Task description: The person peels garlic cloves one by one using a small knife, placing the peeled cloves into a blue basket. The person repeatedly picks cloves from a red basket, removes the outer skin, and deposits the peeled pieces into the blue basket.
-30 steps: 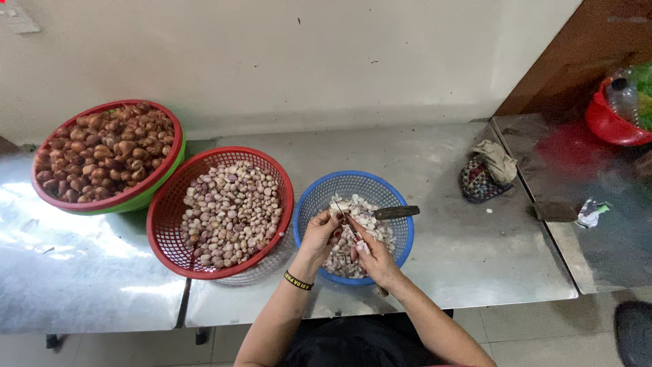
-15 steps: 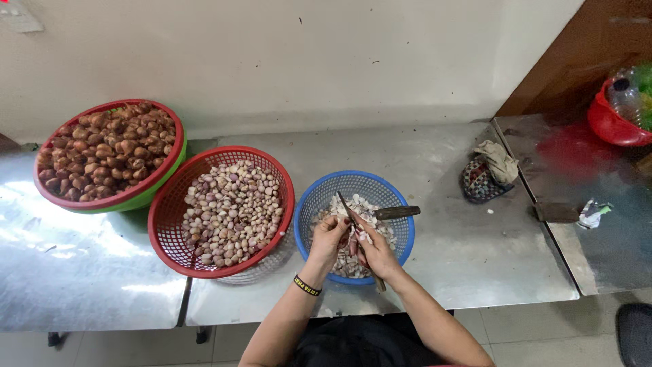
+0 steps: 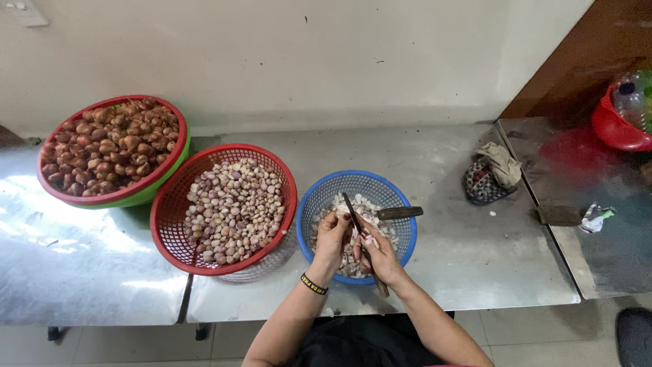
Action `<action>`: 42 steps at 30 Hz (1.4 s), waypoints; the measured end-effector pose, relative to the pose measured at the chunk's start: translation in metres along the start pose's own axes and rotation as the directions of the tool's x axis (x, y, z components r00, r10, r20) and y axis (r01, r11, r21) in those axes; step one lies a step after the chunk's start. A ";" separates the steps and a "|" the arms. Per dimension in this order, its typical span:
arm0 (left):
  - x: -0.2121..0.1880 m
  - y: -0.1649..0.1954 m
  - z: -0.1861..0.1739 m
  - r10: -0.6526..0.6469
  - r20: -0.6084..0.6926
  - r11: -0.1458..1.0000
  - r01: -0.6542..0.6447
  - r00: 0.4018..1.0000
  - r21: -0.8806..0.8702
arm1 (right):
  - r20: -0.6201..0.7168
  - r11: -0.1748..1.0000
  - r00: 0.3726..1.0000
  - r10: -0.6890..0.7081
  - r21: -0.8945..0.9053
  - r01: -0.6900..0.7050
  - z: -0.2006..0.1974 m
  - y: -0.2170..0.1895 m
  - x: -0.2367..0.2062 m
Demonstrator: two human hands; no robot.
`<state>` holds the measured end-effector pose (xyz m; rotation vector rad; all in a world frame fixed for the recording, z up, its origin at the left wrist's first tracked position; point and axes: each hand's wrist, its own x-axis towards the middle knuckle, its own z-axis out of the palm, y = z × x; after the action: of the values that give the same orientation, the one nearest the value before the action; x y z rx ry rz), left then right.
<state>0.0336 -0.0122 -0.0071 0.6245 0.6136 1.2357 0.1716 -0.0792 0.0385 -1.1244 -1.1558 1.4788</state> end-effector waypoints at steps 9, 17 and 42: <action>-0.002 -0.003 -0.004 0.064 0.031 0.992 -0.067 0.997 0.106 | 0.050 0.998 0.999 -0.021 0.060 0.018 -0.009 0.005 0.006; -0.005 0.002 -0.008 -0.132 0.132 0.990 0.123 0.982 0.074 | -0.045 0.995 0.997 0.060 -0.077 -0.063 -0.016 0.023 0.024; 0.018 0.168 -0.151 0.320 -0.086 -0.522 0.251 0.943 0.815 | -0.058 0.974 0.972 0.228 0.011 -0.227 -0.027 0.040 0.028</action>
<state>-0.1820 0.0555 0.0099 2.1151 2.2482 0.2768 0.1882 -0.0534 -0.0074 -1.3239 -1.0082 1.6087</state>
